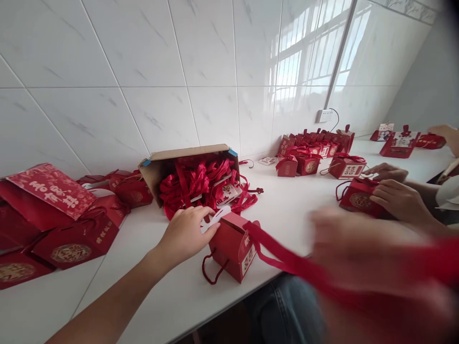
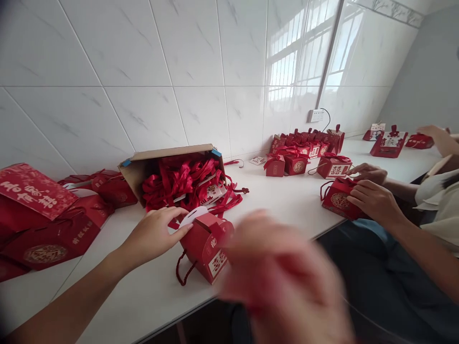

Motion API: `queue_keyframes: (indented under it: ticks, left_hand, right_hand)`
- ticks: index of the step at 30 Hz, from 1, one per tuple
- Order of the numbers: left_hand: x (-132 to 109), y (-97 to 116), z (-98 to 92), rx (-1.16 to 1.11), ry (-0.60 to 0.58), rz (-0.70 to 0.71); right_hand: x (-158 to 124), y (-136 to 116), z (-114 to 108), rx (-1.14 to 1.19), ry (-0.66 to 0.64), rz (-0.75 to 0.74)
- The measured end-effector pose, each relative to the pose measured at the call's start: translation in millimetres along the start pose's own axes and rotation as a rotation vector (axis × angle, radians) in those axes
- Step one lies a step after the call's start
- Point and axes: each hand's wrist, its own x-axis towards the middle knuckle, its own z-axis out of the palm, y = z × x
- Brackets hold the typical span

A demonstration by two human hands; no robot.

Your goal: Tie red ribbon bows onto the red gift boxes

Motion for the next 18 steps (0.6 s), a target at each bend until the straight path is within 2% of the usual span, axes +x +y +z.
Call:
queue_keyframes:
  ticks: [2, 3, 4, 6, 8, 12, 18]
  left_hand:
    - [0, -1, 2.7, -0.129, 0.015, 0.006]
    - [0, -1, 3.9, -0.199, 0.033, 0.026]
    - [0, -1, 4.8, -0.257, 0.050, 0.054]
    - [-1, 1, 5.7, -0.315, 0.061, 0.121]
    - [-2, 4, 5.6, -0.312, 0.004, 0.171]
    - [-4, 8, 5.7, -0.309, -0.105, 0.168]
    - [-9, 15, 7.4, -0.351, -0.145, 0.257]
  right_hand:
    - [17, -10, 23, 0.012, -0.109, 0.003]
    - [27, -13, 31, -0.010, -0.231, 0.023]
    - [35, -14, 36, -0.022, -0.243, 0.064]
    - [48, -9, 37, -0.040, -0.232, 0.141]
    - [56, 4, 32, -0.064, -0.161, 0.187]
    - [65, 35, 31, -0.210, -0.082, 0.211]
    - [68, 55, 48, -0.396, -0.103, 0.212]
